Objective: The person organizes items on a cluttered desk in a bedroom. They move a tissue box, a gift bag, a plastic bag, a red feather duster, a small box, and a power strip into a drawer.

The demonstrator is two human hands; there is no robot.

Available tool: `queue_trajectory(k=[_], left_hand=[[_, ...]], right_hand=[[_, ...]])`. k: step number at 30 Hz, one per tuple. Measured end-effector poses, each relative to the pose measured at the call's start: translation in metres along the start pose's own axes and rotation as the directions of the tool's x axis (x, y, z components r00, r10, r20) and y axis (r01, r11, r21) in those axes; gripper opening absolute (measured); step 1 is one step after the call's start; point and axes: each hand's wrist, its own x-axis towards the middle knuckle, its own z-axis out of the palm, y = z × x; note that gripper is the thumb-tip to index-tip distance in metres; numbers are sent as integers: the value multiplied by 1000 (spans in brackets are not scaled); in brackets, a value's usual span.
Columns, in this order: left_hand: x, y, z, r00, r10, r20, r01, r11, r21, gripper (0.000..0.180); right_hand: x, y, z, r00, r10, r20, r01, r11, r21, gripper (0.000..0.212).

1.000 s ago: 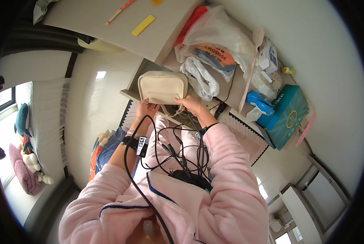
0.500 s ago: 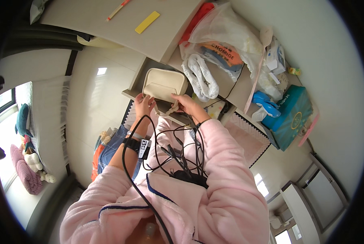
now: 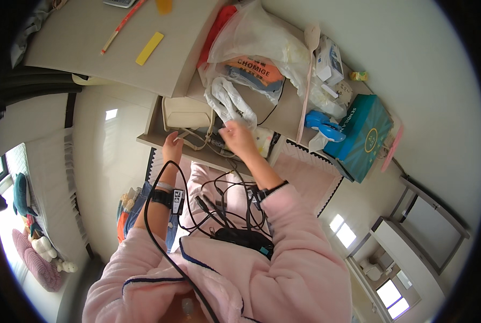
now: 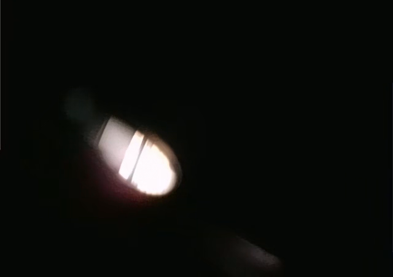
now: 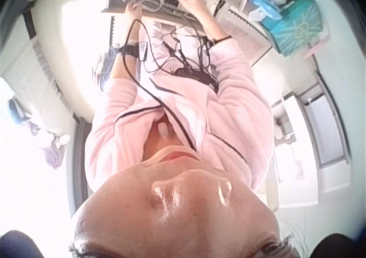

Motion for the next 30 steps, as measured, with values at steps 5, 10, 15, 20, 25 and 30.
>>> queue_trajectory(k=[5,10,15,20,25,30], left_hand=[[-12,41,29,992,96,77,-94,995,-22,31],[-34,96,64,960,-34,278,73,989,-131,47],[-46,134,82,903,-143,405,305,878,-370,76],[-41,146,104,884,-147,444,396,742,-541,93],[-49,146,129,937,-128,324,286,813,-506,92],[-58,149,141,928,-33,370,242,810,-534,91]], right_hand=[[6,-5,-42,747,-353,-564,5,851,-526,46],[21,1,-64,960,134,-247,-170,976,-132,34],[12,-22,-95,977,-118,-179,86,981,-176,37],[57,-43,-117,804,-497,-327,286,805,-520,55],[98,-46,-120,831,-465,-305,66,627,-776,59],[98,-66,-188,960,-165,-227,123,974,-189,52]])
